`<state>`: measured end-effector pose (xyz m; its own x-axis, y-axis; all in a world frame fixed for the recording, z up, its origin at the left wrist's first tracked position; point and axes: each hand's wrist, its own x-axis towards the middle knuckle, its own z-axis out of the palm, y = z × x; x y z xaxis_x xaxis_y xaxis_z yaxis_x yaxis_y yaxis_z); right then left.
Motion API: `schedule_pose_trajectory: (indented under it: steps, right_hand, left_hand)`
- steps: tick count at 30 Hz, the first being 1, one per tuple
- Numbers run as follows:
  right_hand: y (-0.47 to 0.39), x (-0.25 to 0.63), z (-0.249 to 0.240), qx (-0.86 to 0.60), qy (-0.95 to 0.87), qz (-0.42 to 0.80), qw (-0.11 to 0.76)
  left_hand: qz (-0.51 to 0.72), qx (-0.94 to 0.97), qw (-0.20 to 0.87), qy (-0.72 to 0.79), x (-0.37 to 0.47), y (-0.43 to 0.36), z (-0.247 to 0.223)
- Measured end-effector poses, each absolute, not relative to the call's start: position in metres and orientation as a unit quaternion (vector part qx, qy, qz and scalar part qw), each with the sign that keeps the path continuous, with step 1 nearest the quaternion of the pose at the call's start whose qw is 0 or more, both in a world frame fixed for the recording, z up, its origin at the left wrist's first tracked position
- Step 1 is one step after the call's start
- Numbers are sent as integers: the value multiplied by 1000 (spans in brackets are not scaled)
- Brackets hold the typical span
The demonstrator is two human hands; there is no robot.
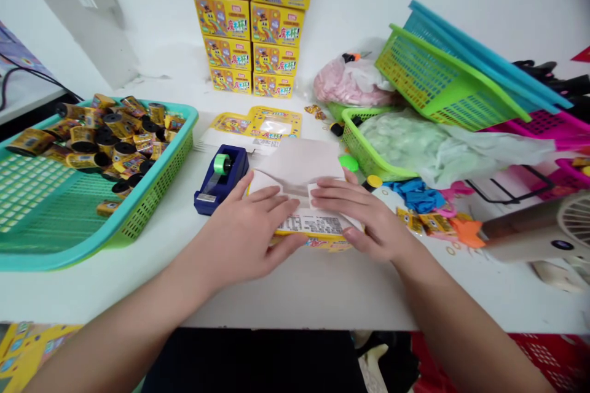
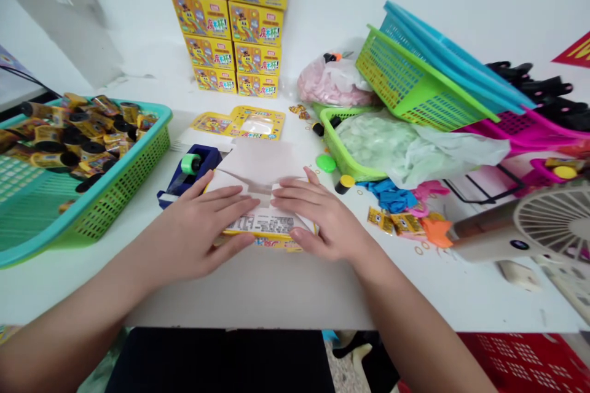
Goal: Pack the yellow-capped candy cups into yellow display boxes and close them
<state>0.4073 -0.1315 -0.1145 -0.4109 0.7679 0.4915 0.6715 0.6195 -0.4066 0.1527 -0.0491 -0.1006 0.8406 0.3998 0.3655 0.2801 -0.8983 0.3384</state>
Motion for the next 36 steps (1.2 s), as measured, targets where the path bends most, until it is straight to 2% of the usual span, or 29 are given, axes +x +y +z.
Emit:
schedule_pose_trajectory:
  steps: [5, 8, 10, 12, 14, 16, 18, 20, 22, 23, 26, 29, 36]
  right_hand:
    - [-133, 404, -109, -448, -843, 63, 291]
    - [-136, 404, -112, -448, -832, 112, 306]
    - [-136, 404, -117, -445, -780, 194, 395]
    - [-131, 405, -120, -436, -653, 251, 565]
    - [-122, 406, -114, -433, -489, 248, 715]
    - [-112, 407, -99, -474, -393, 243, 750]
    - [-102, 406, -78, -552, -394, 325, 660]
    - [-95, 405, -59, -594, -444, 460, 489]
    - [-91, 406, -50, -554, -499, 570, 345]
    - [-90, 408, -49, -512, -522, 609, 308]
    - [-86, 415, -56, -383, -539, 693, 287]
    - [-85, 415, -60, -388, -491, 727, 284]
    - [-91, 397, -42, -531, -646, 514, 192]
  left_hand:
    - [232, 951, 130, 154, 154, -48, -105]
    - [283, 936, 158, 141, 152, -45, -104]
    - [338, 914, 170, 144, 150, -41, -101]
    - [379, 895, 186, 145, 149, -37, -98]
    - [397, 880, 221, 142, 149, -32, -100]
    - [404, 865, 270, 124, 151, -27, -107]
    - [421, 848, 306, 102, 155, -24, -117]
    - [450, 828, 325, 75, 159, -23, -127]
    - [486, 809, 326, 52, 161, -22, -133]
    - [500, 804, 318, 43, 162, -21, -134]
    - [502, 814, 290, 16, 162, -22, -132]
    - [487, 824, 288, -27, 161, -23, -131]
    - [495, 824, 275, -37, 161, -26, -133]
